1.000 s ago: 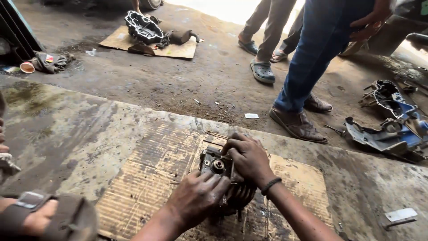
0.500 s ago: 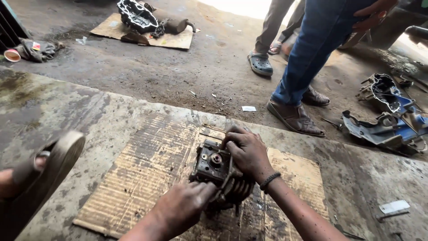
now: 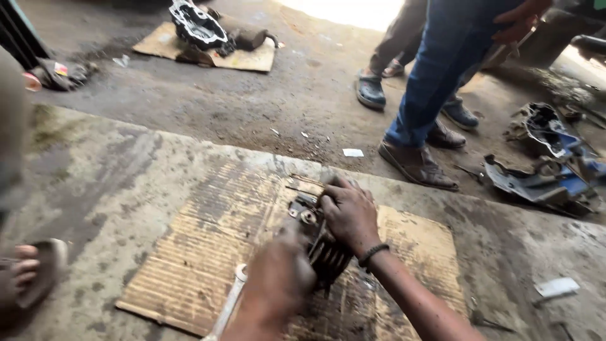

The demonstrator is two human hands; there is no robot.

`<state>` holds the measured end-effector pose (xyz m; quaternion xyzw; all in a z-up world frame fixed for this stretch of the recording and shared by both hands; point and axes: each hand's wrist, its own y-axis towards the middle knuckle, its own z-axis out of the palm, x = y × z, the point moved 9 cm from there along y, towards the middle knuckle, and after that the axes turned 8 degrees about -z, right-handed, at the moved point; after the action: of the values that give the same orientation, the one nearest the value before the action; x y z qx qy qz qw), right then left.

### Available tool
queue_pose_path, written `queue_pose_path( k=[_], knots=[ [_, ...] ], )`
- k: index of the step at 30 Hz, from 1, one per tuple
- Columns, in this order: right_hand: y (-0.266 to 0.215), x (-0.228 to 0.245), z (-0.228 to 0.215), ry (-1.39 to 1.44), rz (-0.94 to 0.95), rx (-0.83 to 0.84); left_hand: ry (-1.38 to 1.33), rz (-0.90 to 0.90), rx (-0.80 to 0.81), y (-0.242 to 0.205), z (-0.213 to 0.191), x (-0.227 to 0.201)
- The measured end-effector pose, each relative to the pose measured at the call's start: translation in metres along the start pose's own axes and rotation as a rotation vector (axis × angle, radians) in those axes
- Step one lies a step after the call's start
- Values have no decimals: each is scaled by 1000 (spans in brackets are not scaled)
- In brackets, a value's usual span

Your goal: Cleaning and inspecting a small engine cylinder block using manual tools in an auto repair shop.

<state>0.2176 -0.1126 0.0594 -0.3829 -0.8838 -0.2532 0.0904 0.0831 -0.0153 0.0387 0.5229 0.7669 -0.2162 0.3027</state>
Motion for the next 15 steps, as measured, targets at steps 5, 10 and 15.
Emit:
queue_pose_path(
  k=[5, 10, 15],
  knots=[
    [-7, -7, 5, -63, 180, 98, -40, -149, 127, -20, 38, 3],
    [-4, -19, 7, -23, 240, 58, -172, -231, 35, -14, 15, 20],
    [-1, -6, 7, -21, 230, 63, -49, -149, 30, -12, 29, 20]
  ],
)
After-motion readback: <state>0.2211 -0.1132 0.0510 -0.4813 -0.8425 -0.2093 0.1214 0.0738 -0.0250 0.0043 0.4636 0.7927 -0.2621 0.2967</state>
